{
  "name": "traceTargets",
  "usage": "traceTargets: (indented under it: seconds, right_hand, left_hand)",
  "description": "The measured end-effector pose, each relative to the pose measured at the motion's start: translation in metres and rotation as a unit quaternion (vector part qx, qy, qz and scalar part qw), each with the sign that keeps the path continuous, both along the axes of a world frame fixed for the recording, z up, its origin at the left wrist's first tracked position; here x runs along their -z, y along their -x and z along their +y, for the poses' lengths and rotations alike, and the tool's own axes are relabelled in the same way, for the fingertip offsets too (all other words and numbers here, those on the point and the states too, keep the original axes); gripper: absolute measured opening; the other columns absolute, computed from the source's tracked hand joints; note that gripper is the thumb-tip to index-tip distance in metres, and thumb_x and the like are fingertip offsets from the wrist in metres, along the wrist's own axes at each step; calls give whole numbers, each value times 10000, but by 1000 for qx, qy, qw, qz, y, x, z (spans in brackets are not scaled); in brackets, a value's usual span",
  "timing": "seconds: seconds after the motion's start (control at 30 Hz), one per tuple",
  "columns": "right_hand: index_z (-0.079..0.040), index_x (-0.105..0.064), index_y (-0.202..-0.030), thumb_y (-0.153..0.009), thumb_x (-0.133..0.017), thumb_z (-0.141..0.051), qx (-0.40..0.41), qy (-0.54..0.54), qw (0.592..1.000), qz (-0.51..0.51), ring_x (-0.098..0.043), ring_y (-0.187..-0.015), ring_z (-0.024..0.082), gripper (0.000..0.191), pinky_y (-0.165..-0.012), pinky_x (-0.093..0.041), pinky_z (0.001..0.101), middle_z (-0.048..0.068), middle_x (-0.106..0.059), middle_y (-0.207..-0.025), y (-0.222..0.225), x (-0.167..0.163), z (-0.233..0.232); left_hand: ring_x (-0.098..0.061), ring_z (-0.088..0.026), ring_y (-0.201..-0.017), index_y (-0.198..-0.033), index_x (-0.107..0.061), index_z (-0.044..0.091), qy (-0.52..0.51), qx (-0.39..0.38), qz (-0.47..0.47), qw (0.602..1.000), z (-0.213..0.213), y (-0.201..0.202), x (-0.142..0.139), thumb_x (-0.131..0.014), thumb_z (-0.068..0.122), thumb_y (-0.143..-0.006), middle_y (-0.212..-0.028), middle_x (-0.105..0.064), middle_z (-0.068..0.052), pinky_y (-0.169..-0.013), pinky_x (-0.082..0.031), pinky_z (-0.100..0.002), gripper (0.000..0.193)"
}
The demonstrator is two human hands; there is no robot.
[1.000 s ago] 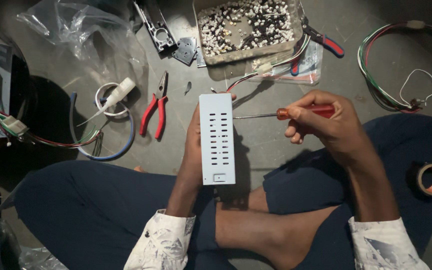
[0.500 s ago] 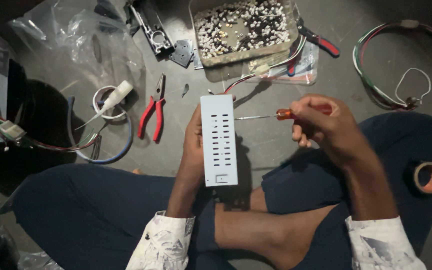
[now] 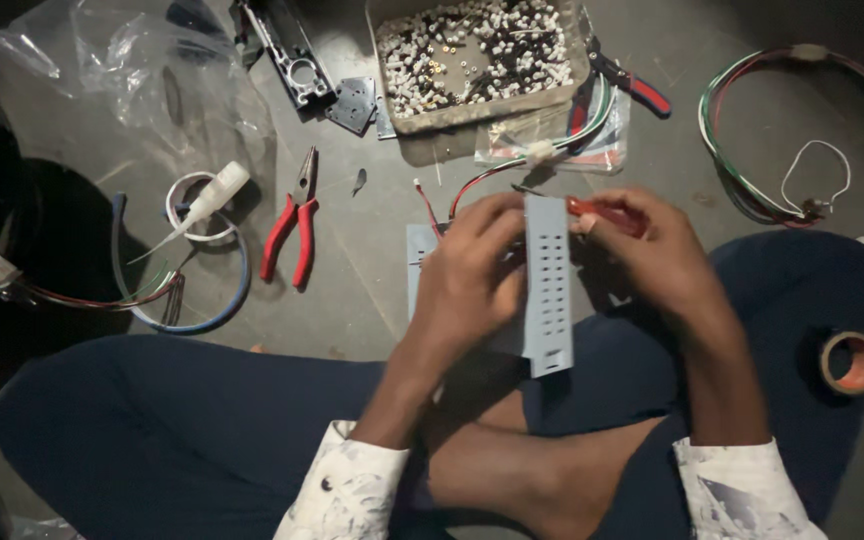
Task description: The person assembles an electrical device by inserting a metal bracket into a metal housing, connecting multiple colored wires to terminals, and securing the bracket with a screwdriver. The person then flips the housing to inspect the front panel.
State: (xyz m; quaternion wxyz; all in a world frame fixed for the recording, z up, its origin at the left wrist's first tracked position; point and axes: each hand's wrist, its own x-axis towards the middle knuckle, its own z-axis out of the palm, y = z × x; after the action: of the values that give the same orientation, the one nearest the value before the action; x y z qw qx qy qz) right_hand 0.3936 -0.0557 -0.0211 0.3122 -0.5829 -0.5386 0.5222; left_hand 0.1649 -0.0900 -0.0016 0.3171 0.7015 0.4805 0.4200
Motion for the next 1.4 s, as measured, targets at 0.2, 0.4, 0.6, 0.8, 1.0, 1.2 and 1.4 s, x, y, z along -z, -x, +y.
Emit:
traceTargets:
  seconds: [0.2, 0.4, 0.6, 0.8, 1.0, 1.2, 1.4]
  right_hand:
    - [-96, -706, -1206, -850, -776, -227, -5, 41, 948, -316, -728, -991, 274, 386, -870, -539, 380, 153, -747, -1081, 3, 12, 3]
    - [-93, -736, -1138, -820, -814, -226, -29, -74, 915, -396, -669, -959, 363, 354, -834, -517, 466, 174, -683, -1037, 12, 15, 0]
    - [-96, -732, -1131, -806, -819, -237, -32, -59, 909, -412, -659, -977, 374, 365, -849, -509, 479, 182, -674, -1052, 15, 8, -4]
    - [-54, -710, -1178, -956, -726, -180, 6, -192, 928, -319, -677, -1071, 370, 255, -916, -527, 438, 172, -670, -1158, 26, -3, -5]
    - [-64, -714, -1115, -891, -742, -143, -59, -193, 960, -195, -679, -1002, 322, 239, -870, -565, 384, 144, -618, -1097, 45, -16, -12]
    - [-92, -755, -1025, -822, -811, -134, -106, -279, 893, -338, -654, -1003, 343, 214, -836, -535, 448, 118, -652, -1063, 61, -6, -15]
    - [-99, -744, -984, -851, -802, -159, -112, -273, 881, -370, -669, -942, 332, 157, -775, -537, 453, 87, -667, -1022, 67, 4, -10]
  left_hand:
    - [-633, -329, -1149, -1079, -655, 79, -72, -12, 113, 991, 8, -14, 29, -818, 163, -792, -1206, -653, -95, -893, -490, -481, 341]
    - [-643, -328, -1109, -1046, -686, 58, -52, -5, 218, 975, 10, -15, 51, -810, 121, -690, -1150, -675, -119, -853, -474, -507, 382]
    - [-656, -360, -1117, -982, -703, 60, 1, -15, 141, 990, 11, 4, 51, -803, 118, -750, -1183, -689, -125, -953, -515, -467, 260]
    - [-607, -338, -1168, -982, -723, 98, -2, -54, 214, 975, 7, 26, 41, -846, 150, -737, -1196, -659, -134, -1001, -457, -486, 280]
    - [-571, -309, -1230, -1155, -632, 103, -4, -36, 252, 967, 3, 12, 42, -896, 258, -656, -1237, -627, -120, -1018, -396, -495, 586]
    - [-532, -317, -1230, -1214, -570, 61, 31, -45, 312, 948, 1, 2, 37, -926, 341, -567, -1214, -588, -138, -1078, -364, -492, 790]
    - [-512, -297, -1252, -1291, -586, 137, 70, -57, 339, 936, -4, 5, 39, -910, 395, -668, -1217, -569, -114, -1142, -325, -545, 747]
